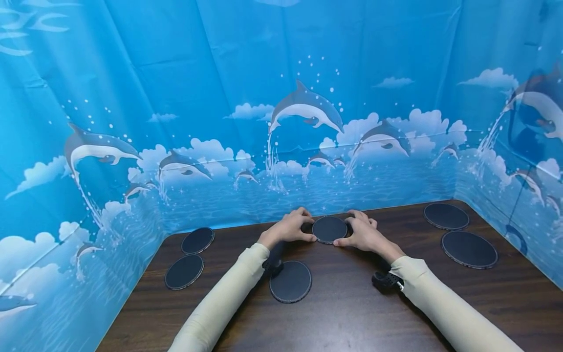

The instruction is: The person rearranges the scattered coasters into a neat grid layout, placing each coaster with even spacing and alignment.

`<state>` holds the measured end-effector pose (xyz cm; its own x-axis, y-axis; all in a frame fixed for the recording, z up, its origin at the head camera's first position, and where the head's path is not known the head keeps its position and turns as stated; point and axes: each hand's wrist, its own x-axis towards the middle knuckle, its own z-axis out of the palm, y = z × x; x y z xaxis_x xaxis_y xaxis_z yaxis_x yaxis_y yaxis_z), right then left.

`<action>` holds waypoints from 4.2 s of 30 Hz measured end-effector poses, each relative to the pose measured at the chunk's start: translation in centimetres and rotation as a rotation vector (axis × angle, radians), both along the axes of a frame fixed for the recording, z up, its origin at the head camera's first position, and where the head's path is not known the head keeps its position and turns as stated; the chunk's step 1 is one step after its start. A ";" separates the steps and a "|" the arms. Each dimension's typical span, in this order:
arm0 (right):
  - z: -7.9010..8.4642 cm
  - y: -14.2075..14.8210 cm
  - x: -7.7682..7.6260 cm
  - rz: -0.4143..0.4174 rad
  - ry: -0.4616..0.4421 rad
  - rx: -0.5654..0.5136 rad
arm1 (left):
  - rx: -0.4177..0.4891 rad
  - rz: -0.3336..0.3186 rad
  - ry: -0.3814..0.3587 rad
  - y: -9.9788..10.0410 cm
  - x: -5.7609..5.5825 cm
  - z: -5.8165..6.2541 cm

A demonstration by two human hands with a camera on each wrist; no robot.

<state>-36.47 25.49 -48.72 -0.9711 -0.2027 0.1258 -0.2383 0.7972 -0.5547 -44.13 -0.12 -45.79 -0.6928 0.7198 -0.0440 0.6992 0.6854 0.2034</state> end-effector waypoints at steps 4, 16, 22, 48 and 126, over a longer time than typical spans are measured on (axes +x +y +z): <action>-0.3 -0.1 0.1 0.010 0.007 -0.011 | 0.010 -0.011 -0.002 0.0 0.2 -0.1; 0.1 0.2 0.2 0.032 0.063 -0.084 | 0.117 -0.009 -0.010 -0.5 -0.3 0.7; 0.6 0.7 0.6 0.039 0.082 -0.116 | 0.164 -0.024 0.033 -0.7 -0.3 1.3; 2.3 1.2 5.5 0.078 0.194 -0.085 | 0.147 -0.071 0.142 -1.1 5.4 4.1; 1.6 -1.4 11.7 0.128 0.030 0.130 | -0.163 -0.111 0.080 -1.3 12.0 1.7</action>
